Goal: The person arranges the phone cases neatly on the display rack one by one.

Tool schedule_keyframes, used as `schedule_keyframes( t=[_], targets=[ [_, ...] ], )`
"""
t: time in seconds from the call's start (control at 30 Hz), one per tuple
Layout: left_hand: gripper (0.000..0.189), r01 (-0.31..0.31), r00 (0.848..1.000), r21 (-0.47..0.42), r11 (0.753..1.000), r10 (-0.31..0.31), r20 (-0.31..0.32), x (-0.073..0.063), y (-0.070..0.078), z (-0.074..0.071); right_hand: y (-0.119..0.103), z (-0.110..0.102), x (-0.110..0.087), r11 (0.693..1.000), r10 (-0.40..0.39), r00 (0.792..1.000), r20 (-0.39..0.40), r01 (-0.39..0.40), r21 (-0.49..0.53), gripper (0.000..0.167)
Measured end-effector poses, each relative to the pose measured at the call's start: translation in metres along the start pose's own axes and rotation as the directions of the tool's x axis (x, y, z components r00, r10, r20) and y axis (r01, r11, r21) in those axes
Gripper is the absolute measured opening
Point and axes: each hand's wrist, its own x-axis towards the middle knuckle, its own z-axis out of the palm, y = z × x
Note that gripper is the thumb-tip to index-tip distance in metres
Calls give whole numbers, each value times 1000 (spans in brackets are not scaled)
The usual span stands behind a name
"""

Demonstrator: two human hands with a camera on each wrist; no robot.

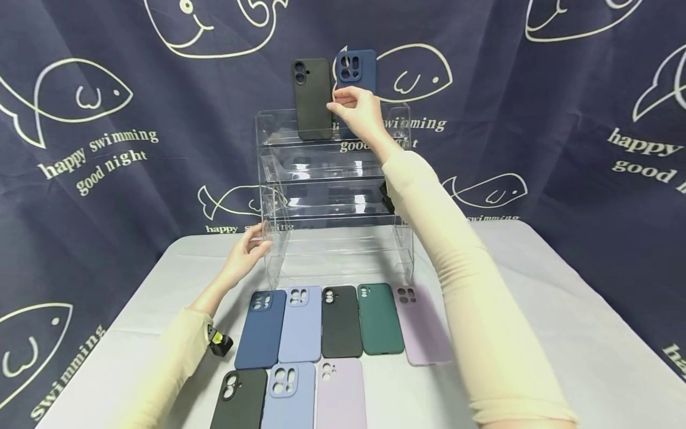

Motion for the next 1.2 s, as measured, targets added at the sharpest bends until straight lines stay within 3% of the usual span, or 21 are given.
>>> schedule_keyframes(
  t=[0.33, 0.8, 1.2],
  targets=[
    [55, 21, 1000, 25, 999, -21, -9, 12, -3, -5, 8, -15, -20, 999, 31, 997, 77, -32, 19, 51],
    [59, 31, 999, 6, 999, -31, -13, 29, -5, -4, 28, -29, -51, 999, 45, 989, 139, -47, 12, 53],
    [58, 48, 999, -7, 999, -48, 3, 34, -7, 1, 48, -32, -92, 999, 31, 973, 227, -33, 5, 51]
  ],
)
